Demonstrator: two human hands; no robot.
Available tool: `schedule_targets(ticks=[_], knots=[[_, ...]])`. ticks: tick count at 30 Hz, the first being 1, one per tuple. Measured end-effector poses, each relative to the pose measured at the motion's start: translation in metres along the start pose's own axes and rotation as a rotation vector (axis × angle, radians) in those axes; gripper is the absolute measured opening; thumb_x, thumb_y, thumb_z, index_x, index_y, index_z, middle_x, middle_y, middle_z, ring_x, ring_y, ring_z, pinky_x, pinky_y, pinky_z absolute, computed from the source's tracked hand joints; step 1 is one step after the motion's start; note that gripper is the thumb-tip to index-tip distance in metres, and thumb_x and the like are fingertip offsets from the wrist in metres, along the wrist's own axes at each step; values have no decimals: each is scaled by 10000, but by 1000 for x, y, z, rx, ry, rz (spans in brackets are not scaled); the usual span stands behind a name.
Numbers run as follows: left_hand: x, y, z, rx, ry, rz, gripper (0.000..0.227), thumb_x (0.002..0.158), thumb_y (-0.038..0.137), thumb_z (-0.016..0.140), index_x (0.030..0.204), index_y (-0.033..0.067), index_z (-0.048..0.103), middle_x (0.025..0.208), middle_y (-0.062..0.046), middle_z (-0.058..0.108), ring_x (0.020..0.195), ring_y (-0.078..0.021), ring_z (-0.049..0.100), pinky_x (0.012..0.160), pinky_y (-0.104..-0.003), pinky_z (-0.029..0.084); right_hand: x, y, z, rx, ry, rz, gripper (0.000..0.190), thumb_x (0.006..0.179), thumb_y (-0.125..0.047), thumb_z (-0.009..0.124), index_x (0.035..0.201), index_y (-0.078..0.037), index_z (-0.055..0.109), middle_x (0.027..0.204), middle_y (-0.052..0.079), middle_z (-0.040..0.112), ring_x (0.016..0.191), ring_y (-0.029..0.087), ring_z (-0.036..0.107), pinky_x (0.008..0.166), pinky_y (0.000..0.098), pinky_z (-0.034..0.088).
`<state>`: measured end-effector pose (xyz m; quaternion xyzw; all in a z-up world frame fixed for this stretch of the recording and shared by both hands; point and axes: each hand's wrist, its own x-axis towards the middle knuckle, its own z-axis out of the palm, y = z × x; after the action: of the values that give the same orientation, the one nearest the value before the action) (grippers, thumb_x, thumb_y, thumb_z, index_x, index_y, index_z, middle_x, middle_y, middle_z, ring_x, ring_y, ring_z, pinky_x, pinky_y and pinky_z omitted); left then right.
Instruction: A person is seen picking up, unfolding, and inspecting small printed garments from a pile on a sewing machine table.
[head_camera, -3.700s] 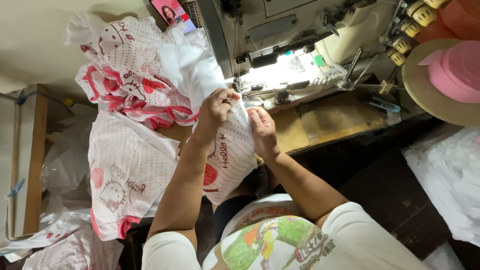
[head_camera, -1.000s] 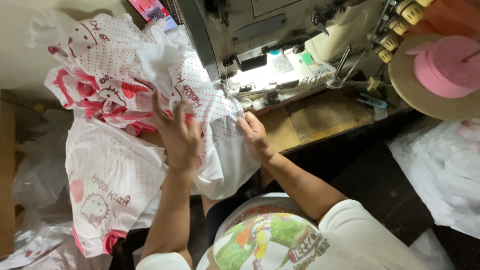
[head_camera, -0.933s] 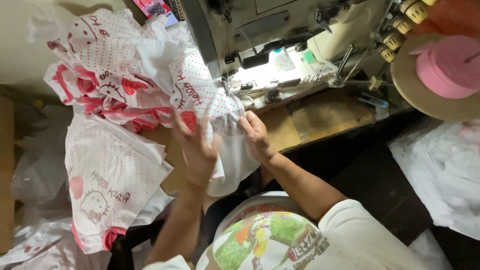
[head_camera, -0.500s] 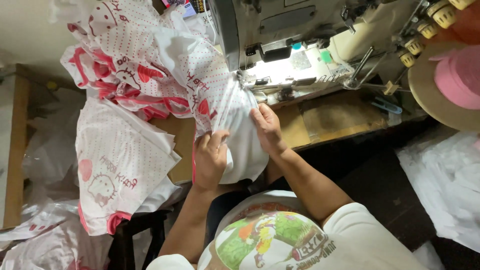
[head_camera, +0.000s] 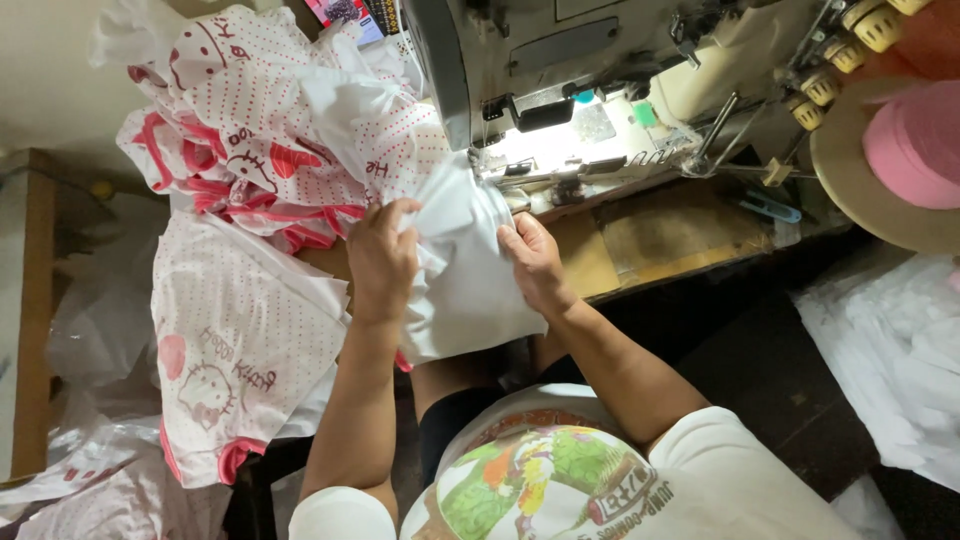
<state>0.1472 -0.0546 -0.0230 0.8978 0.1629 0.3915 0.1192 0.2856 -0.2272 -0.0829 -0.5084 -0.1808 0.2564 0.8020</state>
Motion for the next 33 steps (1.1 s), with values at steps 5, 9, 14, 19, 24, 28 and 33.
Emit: schedule_targets(ticks=[5,9,14,19,24,28,33], knots=[[20,-34,18,69,42,5,372,763,58,568,1061,213,728,889,0,717,768,-256,734,718,-396,565,1,5,-1,19,-37,31,157,997,-123,626,846,-86,601,577,-33,511,489,43,476,470,177,376],[29,-94,47,205,36,16,368,748,91,606,1057,258,718,861,10,692,756,-250,729,712,-409,569,5,13,-5,2,-26,27,151,989,-127,636,846,-91,605,575,-26,517,488,42,468,467,176,371],[52,-51,13,445,107,-232,387,754,57,764,1086,253,732,1448,-184,463,1251,-476,517,913,-658,470,12,28,-17,-58,-34,7,151,986,-140,640,850,-85,605,563,-25,493,456,45,458,404,178,370],[23,91,-12,65,168,117,341,940,83,594,1254,-45,631,1260,-306,600,1086,-485,630,939,-548,485,0,7,3,-87,0,16,180,1008,-154,603,841,-89,579,550,-28,460,450,54,477,388,183,391],[5,85,11,227,16,276,370,910,324,599,1248,240,722,1363,-123,608,1252,-342,574,1041,-494,422,-1,2,13,-28,34,42,227,1032,-213,575,844,-87,570,528,-15,423,415,71,466,368,186,383],[24,62,19,134,-17,272,297,944,385,622,1198,330,766,1361,-121,609,1245,-365,584,1042,-495,404,-5,-5,15,44,37,-7,189,1021,-125,586,853,-39,594,424,33,402,330,110,424,325,221,347],[11,40,19,87,29,218,261,933,419,662,1150,362,794,1461,-120,547,1289,-347,561,1068,-477,401,-26,-7,28,-102,-15,-31,107,984,-97,609,930,-70,697,523,-11,433,465,21,396,395,208,312]])
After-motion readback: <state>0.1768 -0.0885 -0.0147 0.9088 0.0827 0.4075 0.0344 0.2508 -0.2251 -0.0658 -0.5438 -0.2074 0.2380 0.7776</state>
